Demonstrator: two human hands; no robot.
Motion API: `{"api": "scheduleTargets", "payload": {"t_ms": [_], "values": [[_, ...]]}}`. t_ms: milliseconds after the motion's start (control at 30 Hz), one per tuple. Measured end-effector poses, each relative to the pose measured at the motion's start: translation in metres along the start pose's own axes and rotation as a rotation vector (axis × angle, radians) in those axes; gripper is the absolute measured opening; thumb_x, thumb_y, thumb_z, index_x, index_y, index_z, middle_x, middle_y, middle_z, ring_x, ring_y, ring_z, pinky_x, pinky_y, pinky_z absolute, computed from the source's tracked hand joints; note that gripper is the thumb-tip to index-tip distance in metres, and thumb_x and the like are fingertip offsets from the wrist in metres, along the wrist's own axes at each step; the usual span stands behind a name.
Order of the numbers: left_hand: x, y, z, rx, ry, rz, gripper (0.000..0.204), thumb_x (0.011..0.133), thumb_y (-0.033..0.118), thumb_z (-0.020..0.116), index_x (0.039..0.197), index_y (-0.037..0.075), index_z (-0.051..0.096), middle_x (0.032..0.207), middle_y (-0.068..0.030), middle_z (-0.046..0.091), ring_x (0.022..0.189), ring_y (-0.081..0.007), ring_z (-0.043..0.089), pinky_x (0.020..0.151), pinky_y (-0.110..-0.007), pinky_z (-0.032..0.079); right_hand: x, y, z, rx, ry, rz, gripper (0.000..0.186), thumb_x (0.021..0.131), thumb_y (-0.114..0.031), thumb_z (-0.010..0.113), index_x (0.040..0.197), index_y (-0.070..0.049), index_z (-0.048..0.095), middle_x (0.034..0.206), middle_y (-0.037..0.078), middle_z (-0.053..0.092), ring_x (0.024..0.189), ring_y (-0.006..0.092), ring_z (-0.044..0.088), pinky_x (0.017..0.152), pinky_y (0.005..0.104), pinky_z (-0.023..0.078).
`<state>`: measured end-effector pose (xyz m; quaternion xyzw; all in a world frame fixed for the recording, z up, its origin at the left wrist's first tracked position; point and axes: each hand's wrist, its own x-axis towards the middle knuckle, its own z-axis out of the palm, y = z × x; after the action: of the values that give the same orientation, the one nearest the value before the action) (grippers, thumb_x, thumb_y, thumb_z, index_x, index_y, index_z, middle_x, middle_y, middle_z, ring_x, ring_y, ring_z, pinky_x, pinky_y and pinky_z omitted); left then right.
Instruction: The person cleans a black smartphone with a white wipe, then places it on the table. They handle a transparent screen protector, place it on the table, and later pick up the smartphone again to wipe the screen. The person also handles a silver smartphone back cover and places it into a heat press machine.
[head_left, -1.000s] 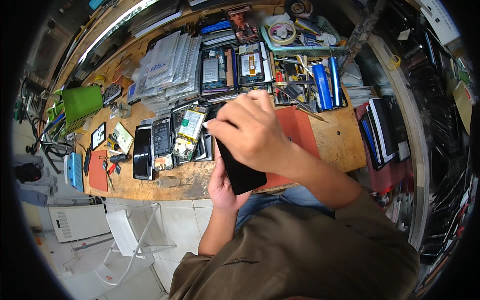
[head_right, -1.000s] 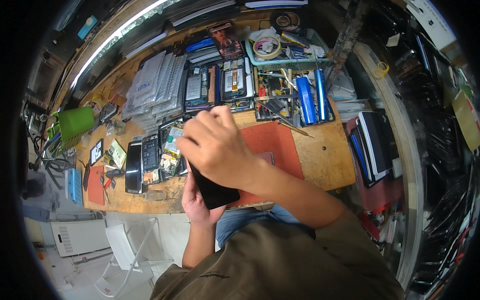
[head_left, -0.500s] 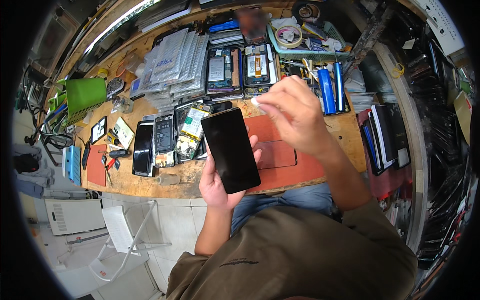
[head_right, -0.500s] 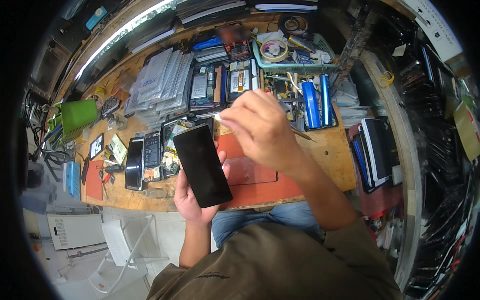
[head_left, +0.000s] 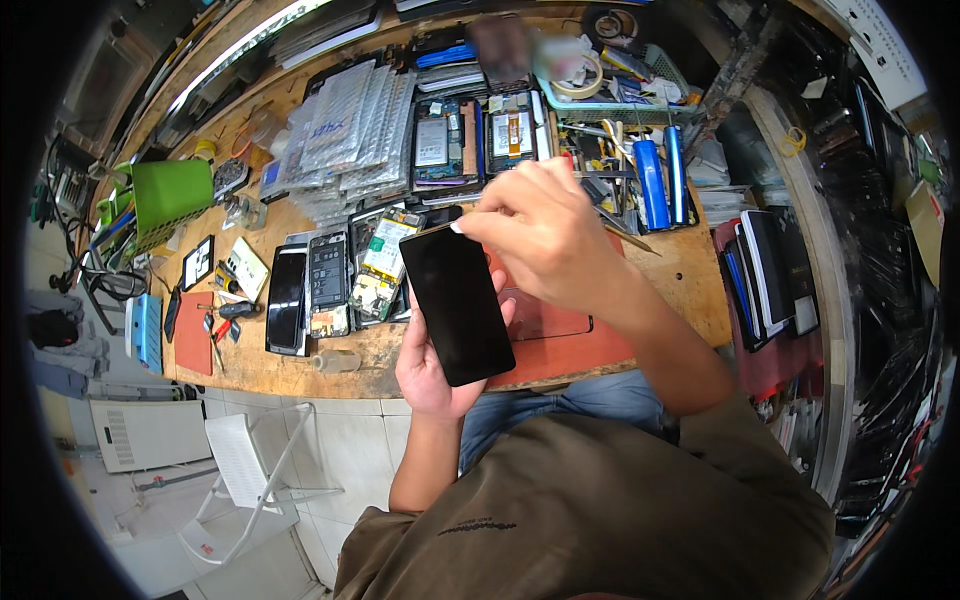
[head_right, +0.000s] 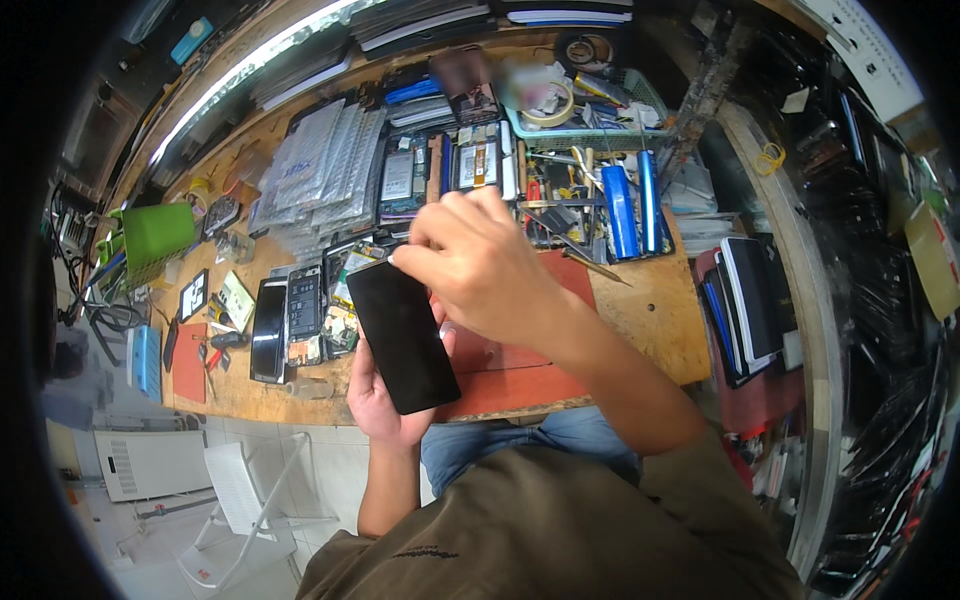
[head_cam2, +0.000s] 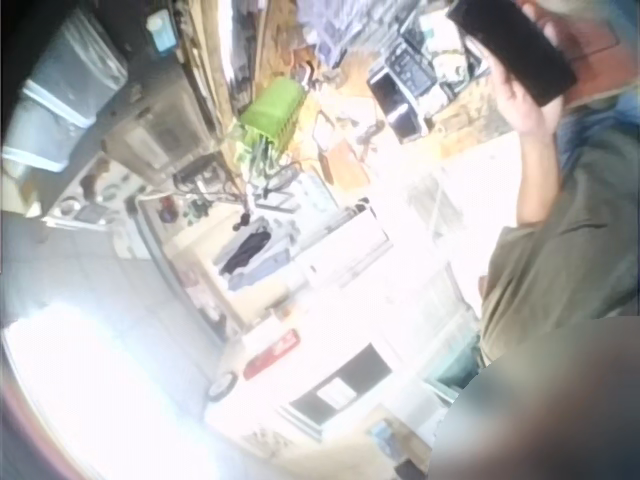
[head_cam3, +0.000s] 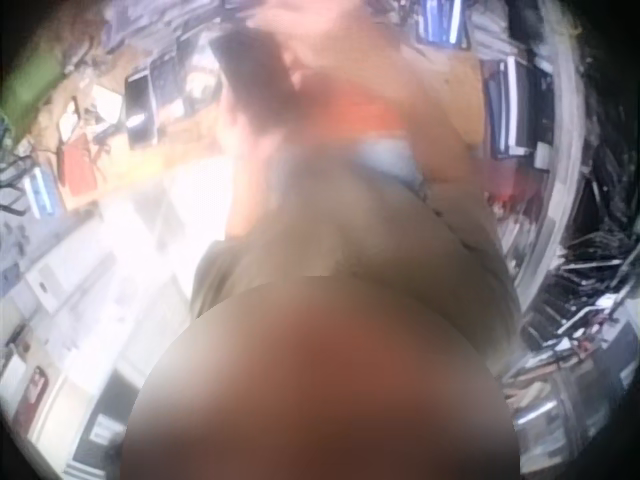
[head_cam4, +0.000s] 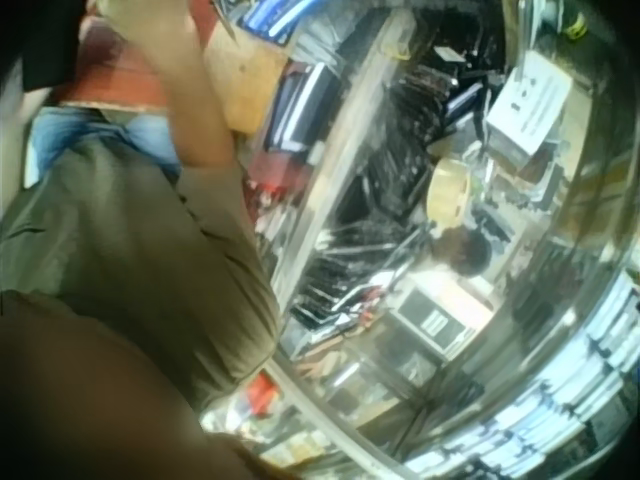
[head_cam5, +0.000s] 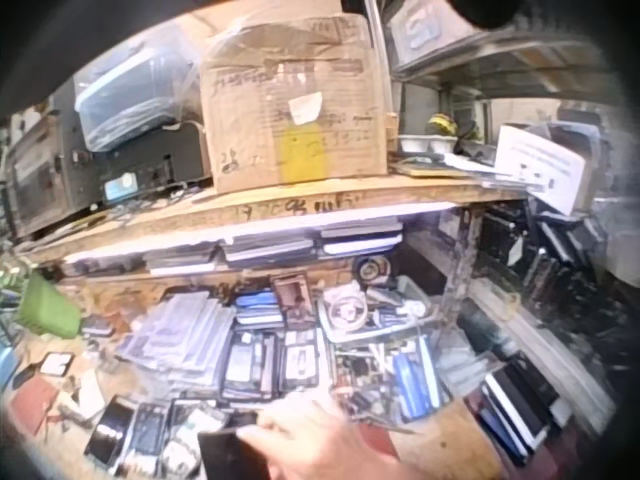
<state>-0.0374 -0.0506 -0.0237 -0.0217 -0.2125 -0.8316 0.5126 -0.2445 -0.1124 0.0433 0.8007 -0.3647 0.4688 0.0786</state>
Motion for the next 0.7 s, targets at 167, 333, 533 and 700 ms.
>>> {"api": "scheduleTargets", "payload": {"t_ms": [167, 333, 533, 700], "values": [[0.001, 0.001, -0.001, -0.179, 0.096, 0.052, 0.059, 0.12, 0.039, 0.027, 0.174, 0.014, 0.025, 0.176, -0.0193, 0.032, 0.163, -0.0441, 0.029, 0.131, -0.062, 0.03, -0.01, -0.006, 0.016, 0.028, -0.089, -0.009, 0.014, 0.082, -0.008, 0.072, 0.095, -0.01, 0.073, 0.092, 0.004, 0.057, 0.092, 0.0242, 0.059, 0.084, 0.0411, 0.042], [0.004, 0.014, -0.001, 0.071, 0.316, 0.083, 0.059, 0.12, 0.038, 0.027, 0.173, 0.012, 0.025, 0.176, -0.019, 0.032, 0.164, -0.0422, 0.027, 0.134, -0.063, 0.024, -0.06, -0.056, -0.002, 0.231, -0.292, 0.01, 0.018, 0.087, -0.008, 0.072, 0.105, -0.008, 0.076, 0.093, 0.005, 0.06, 0.09, 0.024, 0.061, 0.081, 0.0408, 0.043], [0.016, 0.018, 0.0, -0.11, 0.222, 0.095, 0.063, 0.119, 0.04, 0.027, 0.173, 0.007, 0.024, 0.177, -0.0206, 0.029, 0.166, -0.0415, 0.021, 0.135, -0.066, 0.017, -0.077, -0.06, -0.027, 0.727, -0.263, 0.431, 0.024, 0.095, 0.009, 0.069, 0.115, -0.002, 0.076, 0.097, 0.008, 0.065, 0.089, 0.0188, 0.068, 0.074, 0.0344, 0.056], [0.036, 0.011, 0.003, -0.102, 0.235, 0.221, 0.058, 0.12, 0.039, 0.025, 0.171, 0.012, 0.033, 0.175, -0.0152, 0.037, 0.164, -0.0408, 0.027, 0.135, -0.064, 0.019, -0.059, -0.082, -0.019, 1.241, -0.328, 1.004, 0.015, 0.106, 0.005, 0.062, 0.118, 0.002, 0.072, 0.1, 0.006, 0.068, 0.087, 0.009, 0.069, 0.07, 0.0275, 0.06]]}}
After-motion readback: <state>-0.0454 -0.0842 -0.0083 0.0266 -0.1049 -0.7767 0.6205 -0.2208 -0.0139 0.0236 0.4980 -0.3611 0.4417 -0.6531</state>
